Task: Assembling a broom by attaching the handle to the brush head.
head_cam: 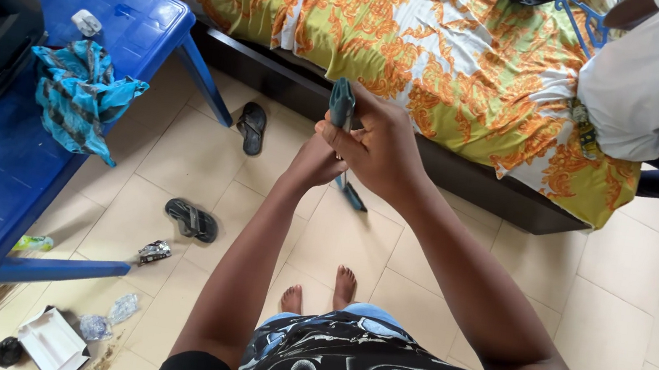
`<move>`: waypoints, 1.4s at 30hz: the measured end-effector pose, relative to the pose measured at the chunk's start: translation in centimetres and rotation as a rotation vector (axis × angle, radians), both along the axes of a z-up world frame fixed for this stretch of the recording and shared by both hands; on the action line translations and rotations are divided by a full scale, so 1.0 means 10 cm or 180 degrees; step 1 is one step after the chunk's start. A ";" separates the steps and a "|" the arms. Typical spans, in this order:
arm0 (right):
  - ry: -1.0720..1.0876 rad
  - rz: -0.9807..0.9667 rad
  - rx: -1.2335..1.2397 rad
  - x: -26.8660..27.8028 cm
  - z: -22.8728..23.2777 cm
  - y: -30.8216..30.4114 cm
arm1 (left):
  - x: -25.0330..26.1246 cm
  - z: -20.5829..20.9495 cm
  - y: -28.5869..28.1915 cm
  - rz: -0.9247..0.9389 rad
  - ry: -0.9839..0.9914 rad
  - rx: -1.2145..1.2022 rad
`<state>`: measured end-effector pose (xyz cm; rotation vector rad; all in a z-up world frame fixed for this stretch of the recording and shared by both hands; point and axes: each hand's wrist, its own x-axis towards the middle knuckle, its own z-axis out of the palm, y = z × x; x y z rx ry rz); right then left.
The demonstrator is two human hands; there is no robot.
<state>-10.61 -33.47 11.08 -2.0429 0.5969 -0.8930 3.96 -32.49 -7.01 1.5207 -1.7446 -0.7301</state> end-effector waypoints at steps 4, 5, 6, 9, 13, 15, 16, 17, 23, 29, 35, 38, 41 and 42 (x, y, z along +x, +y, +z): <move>-0.0113 0.0046 0.0130 0.04 0.04 -0.01 | 0.14 -0.25 0.01 0.0239 -0.0413 0.0692; -0.0017 -0.0038 0.0146 0.05 0.07 -0.01 | 0.15 -0.20 0.05 0.0260 -0.0513 0.0720; 0.0079 -0.0121 0.0161 0.06 0.09 -0.01 | 0.17 -0.15 0.09 0.0280 -0.0613 0.0749; -0.0112 -0.0016 0.0006 0.08 0.04 -0.03 | 0.21 0.06 0.18 0.0263 -0.0470 0.0720; -0.0394 0.0177 0.0212 0.11 -0.01 -0.03 | 0.26 0.19 0.29 0.0303 -0.0554 0.0895; -0.0365 0.0112 0.0206 0.11 0.00 -0.01 | 0.29 0.22 0.33 0.0297 -0.0631 0.0911; -0.0366 0.0112 0.0207 0.12 0.00 0.00 | 0.30 0.23 0.35 0.0297 -0.0631 0.0912; -0.0397 0.0116 0.0166 0.12 0.00 0.00 | 0.31 0.25 0.36 0.0282 -0.0684 0.0931; -0.0557 0.0124 0.0255 0.12 -0.12 -0.03 | 0.37 0.31 0.42 0.0237 -0.0840 0.1110; -0.0525 0.0023 0.0759 0.13 -0.07 0.02 | 0.40 0.34 0.46 0.0202 -0.0954 0.1154; -0.0509 -0.0083 0.0741 0.11 -0.02 0.00 | 0.40 0.39 0.48 0.0249 -0.0971 0.1211; -0.0532 -0.0039 0.0774 0.09 0.11 0.03 | 0.41 0.45 0.48 0.0282 -0.0963 0.1159; -0.0542 0.0000 0.0741 0.08 0.20 0.06 | 0.41 0.53 0.48 0.0297 -0.0967 0.1044; -0.0537 0.0013 0.0699 0.08 0.22 0.06 | 0.41 0.56 0.47 0.0299 -0.0970 0.0975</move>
